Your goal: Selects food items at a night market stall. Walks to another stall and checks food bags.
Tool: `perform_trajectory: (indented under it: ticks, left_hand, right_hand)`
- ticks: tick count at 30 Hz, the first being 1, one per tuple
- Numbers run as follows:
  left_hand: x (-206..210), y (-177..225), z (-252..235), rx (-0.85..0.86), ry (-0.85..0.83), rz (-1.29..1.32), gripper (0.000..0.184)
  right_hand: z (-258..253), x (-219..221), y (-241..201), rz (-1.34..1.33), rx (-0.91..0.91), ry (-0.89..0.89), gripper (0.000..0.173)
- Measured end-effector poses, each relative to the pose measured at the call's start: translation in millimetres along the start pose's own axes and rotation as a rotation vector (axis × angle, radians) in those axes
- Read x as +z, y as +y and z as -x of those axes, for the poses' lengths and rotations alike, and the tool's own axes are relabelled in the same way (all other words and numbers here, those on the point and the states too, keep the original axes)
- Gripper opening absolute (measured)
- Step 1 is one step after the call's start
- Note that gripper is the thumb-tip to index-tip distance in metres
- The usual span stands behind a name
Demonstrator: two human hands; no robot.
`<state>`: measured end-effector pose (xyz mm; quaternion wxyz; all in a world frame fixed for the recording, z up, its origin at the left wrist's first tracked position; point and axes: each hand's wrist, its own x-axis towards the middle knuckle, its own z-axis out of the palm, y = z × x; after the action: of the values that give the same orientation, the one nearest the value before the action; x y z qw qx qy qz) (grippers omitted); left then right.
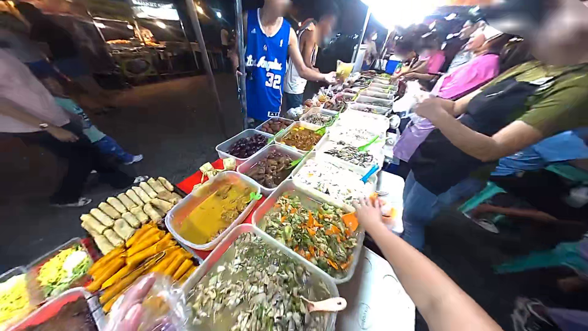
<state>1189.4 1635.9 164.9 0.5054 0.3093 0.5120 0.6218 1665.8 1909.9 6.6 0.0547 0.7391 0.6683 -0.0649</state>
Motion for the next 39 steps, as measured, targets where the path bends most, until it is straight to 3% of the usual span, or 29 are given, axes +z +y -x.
perform_trajectory:
  ticks: [3,5,7,10,14,17,22,28,30,32,36,39]
  left_hand:
    - [41,-17,-43,-0.112,0.060,-0.079,0.044]
    - [72,-22,-72,-0.155,0.122,-0.098,0.041]
    - [105,-33,-99,-0.150,0.140,-0.160,0.039]
    - [162,-72,-123,-0.171,-0.015,-0.298,0.040]
    - [219,-131,-150,-0.244,-0.169,-0.296,0.030]
    - [235,-162,-179,-0.190,-0.159,-0.349,0.029]
    - [243,-193,-197,-0.299,-0.182,-0.285,0.031]
    - [245,-197,-205,-0.415,-0.174,-0.233,0.033]
    - [249,-191,-203,-0.480,-0.173,-0.187,0.040]
    - [255,-185,-201,-0.518,-0.153,-0.108,0.060]
    - [264,-180,-201,-0.493,-0.124,0.045,0.077]
    - [269,-177,-199,-0.477,-0.132,0.141,0.082]
  right_hand:
    - [-28,10,40,0.126,-0.103,-0.080,0.045]
    - [-33,4,51,0.125,-0.166,-0.178,0.032]
    - [-25,-4,50,0.107,-0.169,-0.243,0.032]
    - [-8,11,37,-0.028,-0.164,-0.280,0.035]
    - [-5,34,17,-0.240,-0.107,-0.383,0.032]
    - [-16,44,31,-0.396,-0.052,-0.497,0.030]
    - [-18,47,61,-0.699,-0.098,-0.541,0.028]
    - [-22,-6,50,-0.944,-0.188,-0.507,0.024]
    - [-24,-33,33,-0.891,-0.198,-0.480,0.024]
    - [-25,-59,11,-0.745,-0.241,-0.410,0.027]
    - [3,-136,-67,-0.135,-0.265,-0.331,0.033]
    - [32,-164,-133,0.196,-0.330,-0.357,0.037]
